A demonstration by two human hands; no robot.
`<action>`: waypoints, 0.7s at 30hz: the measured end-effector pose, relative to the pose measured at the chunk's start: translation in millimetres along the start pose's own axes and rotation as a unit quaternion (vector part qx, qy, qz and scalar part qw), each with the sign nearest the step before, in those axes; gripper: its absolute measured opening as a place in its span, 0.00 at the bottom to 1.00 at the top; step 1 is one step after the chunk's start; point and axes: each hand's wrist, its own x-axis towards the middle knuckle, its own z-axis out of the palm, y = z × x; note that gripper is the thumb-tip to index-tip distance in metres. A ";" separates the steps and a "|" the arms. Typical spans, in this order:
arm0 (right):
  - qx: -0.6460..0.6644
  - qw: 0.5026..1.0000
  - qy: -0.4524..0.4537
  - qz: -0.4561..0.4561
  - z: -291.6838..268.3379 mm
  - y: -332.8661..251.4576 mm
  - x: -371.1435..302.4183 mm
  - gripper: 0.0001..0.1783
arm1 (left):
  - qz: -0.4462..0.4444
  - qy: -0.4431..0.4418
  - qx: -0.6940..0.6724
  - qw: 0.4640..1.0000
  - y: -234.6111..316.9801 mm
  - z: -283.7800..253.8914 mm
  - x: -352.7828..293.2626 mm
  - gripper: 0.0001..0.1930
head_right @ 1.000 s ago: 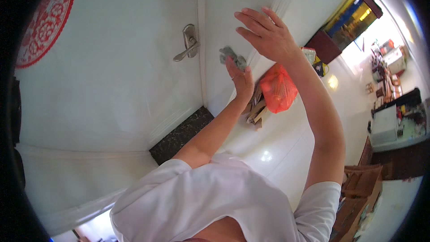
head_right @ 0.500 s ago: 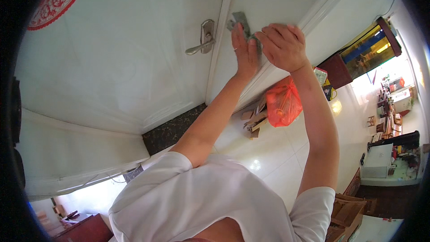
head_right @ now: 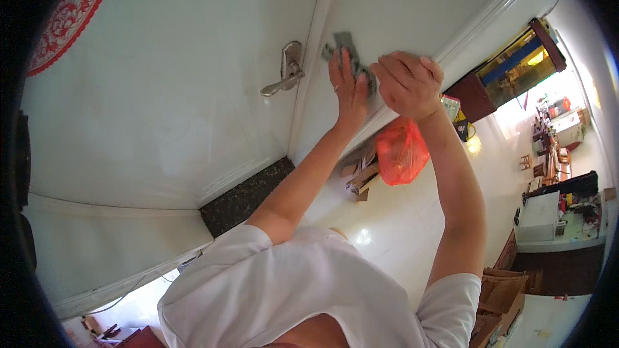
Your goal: The person wipes a wooden table and a chair with a cloth, then moves to a white door and wipes its surface, handle, and frame. The person also wipes a glass panel on the door. The cleaning is done methodically, covering different sections of the surfaces.
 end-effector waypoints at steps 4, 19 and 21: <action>-0.004 1.000 0.006 -0.013 1.8 -1.8 2.2 0.12 | -0.040 0.035 0.063 0.997 -41.2 -2.8 -25.0 0.31; 0.060 0.990 0.088 -0.097 -4.0 51.6 12.6 0.15 | -0.222 0.157 0.077 0.959 -22.4 40.5 -128.1 0.28; 0.049 0.986 0.127 -0.097 5.8 50.6 9.6 0.13 | -0.109 0.177 0.087 0.974 -1.5 43.5 -122.0 0.27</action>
